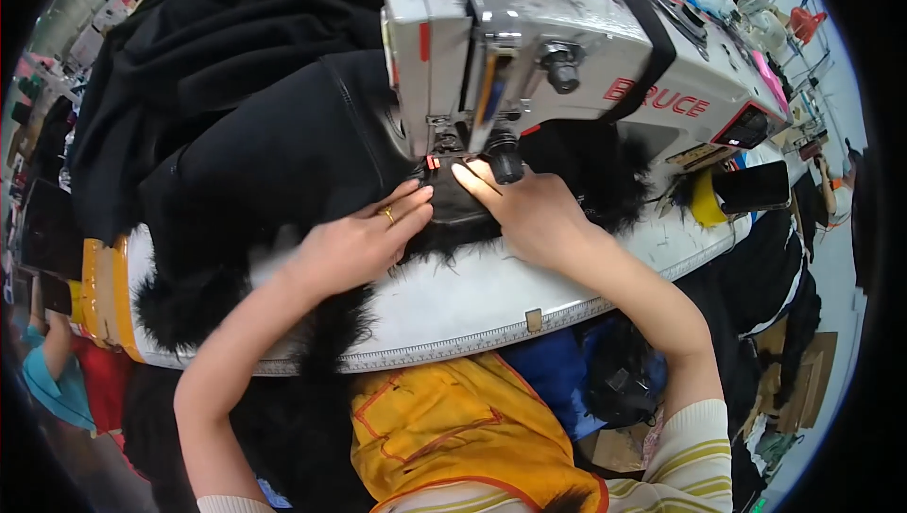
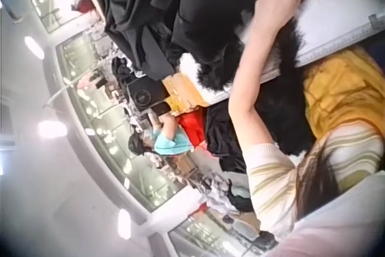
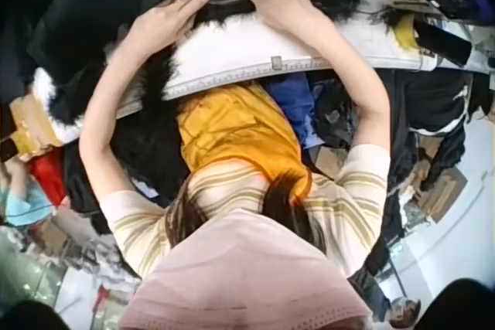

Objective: Sewing black fur trim onto the edge of a black garment using an industrial sewing machine.

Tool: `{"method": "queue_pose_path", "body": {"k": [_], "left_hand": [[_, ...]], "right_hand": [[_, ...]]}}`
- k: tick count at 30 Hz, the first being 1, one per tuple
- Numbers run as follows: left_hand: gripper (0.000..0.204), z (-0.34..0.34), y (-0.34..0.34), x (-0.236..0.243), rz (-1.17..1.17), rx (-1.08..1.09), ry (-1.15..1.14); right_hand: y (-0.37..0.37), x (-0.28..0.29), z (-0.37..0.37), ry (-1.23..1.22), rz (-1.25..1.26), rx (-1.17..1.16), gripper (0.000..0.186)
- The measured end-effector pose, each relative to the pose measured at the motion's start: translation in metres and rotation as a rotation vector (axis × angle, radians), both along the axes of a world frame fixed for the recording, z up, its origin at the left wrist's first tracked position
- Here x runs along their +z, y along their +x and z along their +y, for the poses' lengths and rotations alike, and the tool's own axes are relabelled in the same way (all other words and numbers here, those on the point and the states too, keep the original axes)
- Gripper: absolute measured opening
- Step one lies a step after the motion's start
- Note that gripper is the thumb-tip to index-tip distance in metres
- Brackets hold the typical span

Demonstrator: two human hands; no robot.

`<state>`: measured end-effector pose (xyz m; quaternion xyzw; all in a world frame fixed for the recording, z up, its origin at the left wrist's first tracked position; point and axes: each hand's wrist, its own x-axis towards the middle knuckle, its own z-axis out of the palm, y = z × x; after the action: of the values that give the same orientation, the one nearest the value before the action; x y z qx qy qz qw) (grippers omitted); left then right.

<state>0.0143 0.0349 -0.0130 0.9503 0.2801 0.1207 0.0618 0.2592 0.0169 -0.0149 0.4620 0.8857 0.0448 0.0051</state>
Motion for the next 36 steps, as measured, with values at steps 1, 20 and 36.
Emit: {"method": "queue_pose_path", "body": {"k": [1, 20, 36], "left_hand": [[0.057, 0.011, -0.003, 0.003, 0.049, 0.021, -0.099], [0.050, 0.104, -0.055, 0.012, 0.342, 0.484, 0.272], [0.023, 0.054, -0.001, 0.014, 0.261, 0.045, 0.317]], "right_hand": [[-0.004, 0.003, 0.002, 0.009, -0.049, -0.031, 0.071], [-0.040, -0.003, -0.012, 0.291, -0.694, 0.036, 0.072], [-0.007, -0.016, 0.012, 0.181, 0.087, 0.242, 0.051]]}}
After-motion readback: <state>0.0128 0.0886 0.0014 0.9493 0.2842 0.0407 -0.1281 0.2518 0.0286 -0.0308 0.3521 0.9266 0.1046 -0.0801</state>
